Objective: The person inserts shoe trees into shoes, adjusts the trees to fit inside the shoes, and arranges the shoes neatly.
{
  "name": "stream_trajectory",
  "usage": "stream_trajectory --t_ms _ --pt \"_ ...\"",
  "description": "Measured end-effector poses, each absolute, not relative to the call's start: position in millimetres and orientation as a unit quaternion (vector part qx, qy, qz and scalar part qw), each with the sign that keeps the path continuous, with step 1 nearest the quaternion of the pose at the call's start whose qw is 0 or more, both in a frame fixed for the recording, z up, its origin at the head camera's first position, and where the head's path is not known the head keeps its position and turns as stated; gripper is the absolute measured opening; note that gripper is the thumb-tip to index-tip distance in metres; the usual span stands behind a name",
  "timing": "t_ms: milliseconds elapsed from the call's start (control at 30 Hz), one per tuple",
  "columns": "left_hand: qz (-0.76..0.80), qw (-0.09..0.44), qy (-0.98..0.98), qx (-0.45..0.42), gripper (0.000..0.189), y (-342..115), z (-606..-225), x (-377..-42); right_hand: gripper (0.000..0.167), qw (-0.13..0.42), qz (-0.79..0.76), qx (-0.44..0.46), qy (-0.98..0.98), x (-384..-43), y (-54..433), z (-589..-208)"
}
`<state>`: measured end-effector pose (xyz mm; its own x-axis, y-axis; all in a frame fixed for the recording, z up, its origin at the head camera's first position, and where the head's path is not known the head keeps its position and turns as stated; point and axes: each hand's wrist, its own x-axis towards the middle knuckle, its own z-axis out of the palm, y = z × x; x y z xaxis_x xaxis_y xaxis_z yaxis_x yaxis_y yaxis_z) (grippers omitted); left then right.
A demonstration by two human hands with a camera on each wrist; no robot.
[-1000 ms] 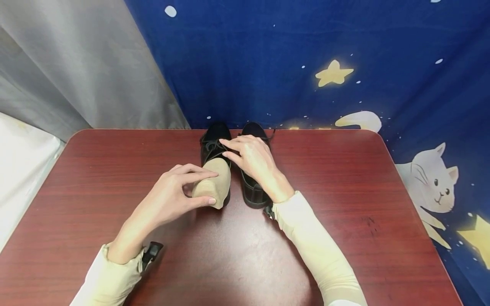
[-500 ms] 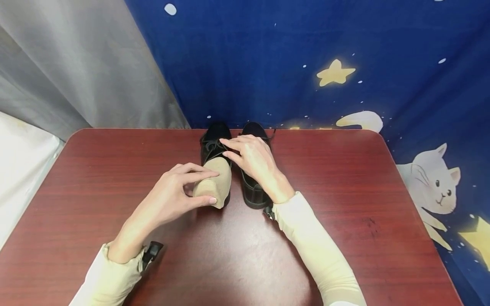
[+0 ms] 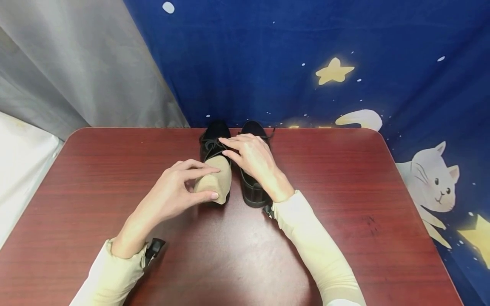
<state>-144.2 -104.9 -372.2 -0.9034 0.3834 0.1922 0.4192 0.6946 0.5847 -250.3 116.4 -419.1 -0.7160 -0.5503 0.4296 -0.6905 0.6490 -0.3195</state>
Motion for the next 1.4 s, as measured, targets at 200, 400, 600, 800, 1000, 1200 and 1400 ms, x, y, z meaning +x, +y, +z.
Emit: stream_trajectory --t_ms 200,400,600,800,1000,1200,1400 --pt "-0.326 0.028 -0.919 -0.220 0.051 -105.1 -372.2 -145.5 0.039 0.144 0.238 0.344 -0.897 -251.0 116.1 -418.9" --pt "-0.324 0.032 -0.919 -0.223 0.051 -104.3 -371.9 -145.2 0.039 0.143 0.235 0.341 -0.899 -249.5 116.1 -418.2" --pt "-0.324 0.037 -0.918 -0.226 0.051 -104.6 -374.5 -148.1 0.038 0.146 0.237 0.340 -0.898 -248.7 116.4 -419.0" --pt "-0.319 0.040 -0.920 -0.222 0.051 -104.3 -376.3 -151.9 0.037 0.150 0.238 0.343 -0.896 -249.4 116.9 -419.9" --pt "-0.319 0.034 -0.923 -0.211 0.051 -104.2 -377.0 -153.5 0.037 0.152 0.237 0.348 -0.894 -251.0 116.1 -420.1" --pt "-0.313 0.025 -0.926 -0.208 0.052 -104.4 -375.4 -153.1 0.036 0.148 0.235 0.355 -0.893 -251.9 116.5 -418.9" --pt "-0.305 0.010 -0.927 -0.218 0.055 -108.0 -372.4 -153.4 0.036 0.145 0.231 0.370 -0.888 -252.9 118.0 -418.6"
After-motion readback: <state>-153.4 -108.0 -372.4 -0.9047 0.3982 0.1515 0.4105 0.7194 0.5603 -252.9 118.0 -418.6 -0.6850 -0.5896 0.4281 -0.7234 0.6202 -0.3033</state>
